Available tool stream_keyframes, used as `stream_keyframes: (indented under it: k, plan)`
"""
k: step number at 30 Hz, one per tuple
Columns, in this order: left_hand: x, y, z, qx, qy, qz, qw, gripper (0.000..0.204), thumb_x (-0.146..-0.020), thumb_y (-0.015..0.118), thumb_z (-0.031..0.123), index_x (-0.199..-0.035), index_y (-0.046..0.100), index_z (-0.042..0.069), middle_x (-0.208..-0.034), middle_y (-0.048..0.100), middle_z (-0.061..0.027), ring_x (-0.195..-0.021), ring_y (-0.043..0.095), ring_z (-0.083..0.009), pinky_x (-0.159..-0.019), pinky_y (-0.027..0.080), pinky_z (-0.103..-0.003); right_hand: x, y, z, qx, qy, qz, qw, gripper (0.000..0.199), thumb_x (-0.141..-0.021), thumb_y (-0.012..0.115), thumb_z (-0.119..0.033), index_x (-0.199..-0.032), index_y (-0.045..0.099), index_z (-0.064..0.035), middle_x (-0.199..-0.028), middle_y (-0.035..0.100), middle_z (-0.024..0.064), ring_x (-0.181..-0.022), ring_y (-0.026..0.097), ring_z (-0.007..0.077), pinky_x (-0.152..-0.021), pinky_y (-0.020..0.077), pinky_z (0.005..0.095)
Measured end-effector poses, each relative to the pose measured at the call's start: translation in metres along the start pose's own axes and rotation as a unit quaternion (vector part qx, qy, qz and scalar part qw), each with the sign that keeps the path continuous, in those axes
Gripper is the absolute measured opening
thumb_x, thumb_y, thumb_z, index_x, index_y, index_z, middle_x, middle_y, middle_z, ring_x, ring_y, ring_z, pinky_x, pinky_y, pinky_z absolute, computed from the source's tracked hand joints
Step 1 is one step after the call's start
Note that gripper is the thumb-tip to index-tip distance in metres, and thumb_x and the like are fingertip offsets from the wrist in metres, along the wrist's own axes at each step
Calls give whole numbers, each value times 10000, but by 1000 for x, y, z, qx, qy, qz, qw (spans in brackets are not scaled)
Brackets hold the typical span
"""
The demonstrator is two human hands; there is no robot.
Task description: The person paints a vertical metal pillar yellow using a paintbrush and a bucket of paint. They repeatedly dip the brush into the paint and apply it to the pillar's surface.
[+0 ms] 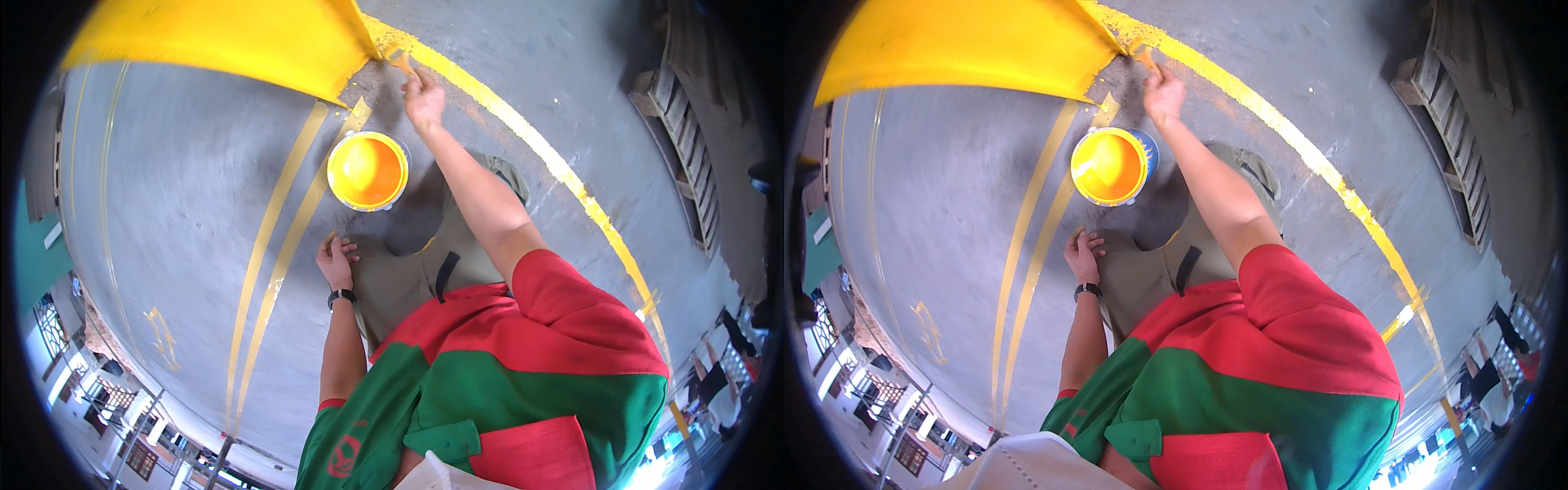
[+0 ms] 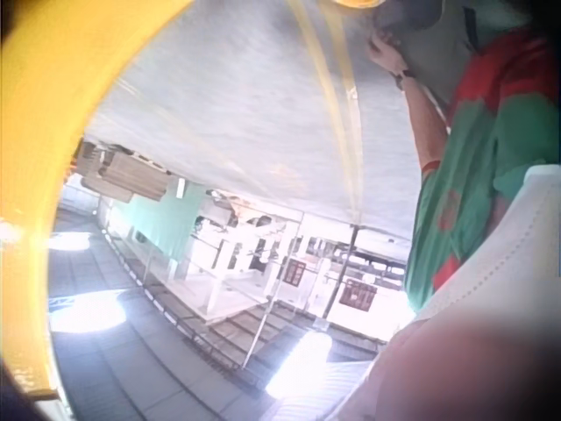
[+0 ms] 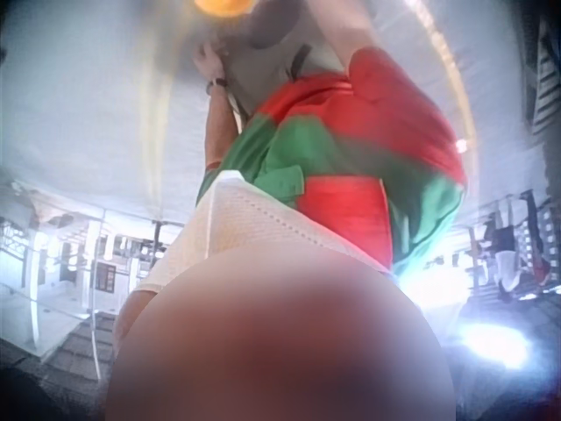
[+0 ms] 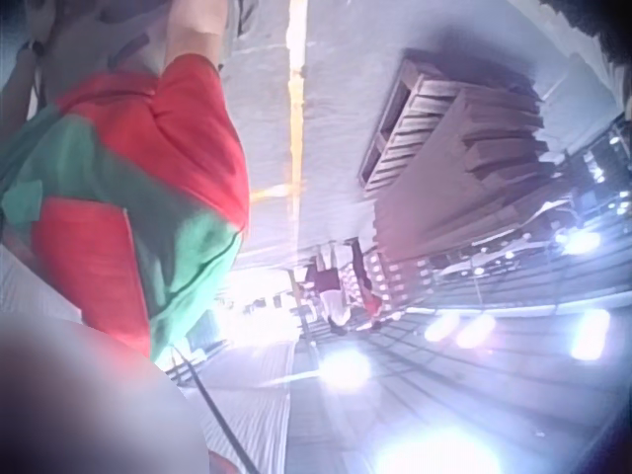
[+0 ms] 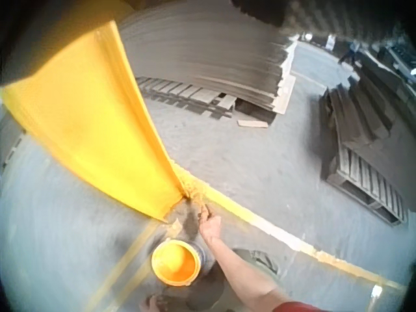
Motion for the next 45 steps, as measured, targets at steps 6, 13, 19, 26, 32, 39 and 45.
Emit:
stream_keyframes:
  k: [6,13,19,26,32,39,45]
  plan:
    - [-1,5,-1,-24,-23,8,999,346,-1028,554,161,-1308,588,-40,-977,705,-153,-760,725,-192,-514,576,-272,-6,-22,-58,-56,-34,-54,996,351,-1004,612,-231,-1216,707,32,-818,737,106,-714,680,144,-674,544,297]
    - [-2,7,-2,-61,-12,13,998,363,-1035,560,177,-1330,583,-34,-979,707,-143,-750,710,-178,-515,558,-264,-29,-24,-52,140,-34,-85,986,361,-929,646,-268,-1159,738,-4,-988,754,242,-918,751,343,-850,568,393]
    - [12,5,5,-23,-50,11,998,426,-1058,543,296,-1326,585,-32,-963,719,-161,-671,685,-164,-467,496,-236,-43,-25,-32,-8,-17,-70,997,351,-959,625,-302,-1109,745,-8,-819,720,184,-813,722,274,-764,562,375]
    - [41,11,4,-115,-165,-42,979,473,-1060,531,404,-1277,615,-8,-754,707,-133,-449,572,-119,-358,391,-222,-52,-13,-26,130,-25,-94,987,319,-947,624,-287,-1074,752,-23,-890,718,269,-874,719,429,-818,572,441]
    - [38,18,7,-154,-117,-18,981,486,-1065,516,412,-1295,604,-6,-735,687,-108,-436,537,-95,-361,386,-219,-53,-31,-31,26,-48,-43,998,309,-962,627,-299,-1091,753,-48,-880,729,234,-798,722,367,-742,574,414]
    - [33,16,4,-139,-114,-6,984,419,-1064,546,345,-1278,617,-9,-693,672,-116,-384,520,-110,-323,346,-228,-52,-4,-81,85,-113,-120,983,303,-968,654,-307,-1079,761,-46,-801,744,162,-686,720,287,-677,569,370]
    - [30,19,1,-129,-120,-10,984,406,-1059,557,328,-1280,613,-8,-676,665,-111,-375,513,-113,-319,342,-231,-63,-40,-133,36,-203,-56,977,243,-958,649,-241,-996,756,-26,-809,722,207,-721,721,361,-685,579,406]
Point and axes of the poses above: each hand's wrist, its own x-axis away from the middle knuckle, its own y-axis out of the palm, z = x × y, the point moved 10 cm from there along -x, towards the middle knuckle
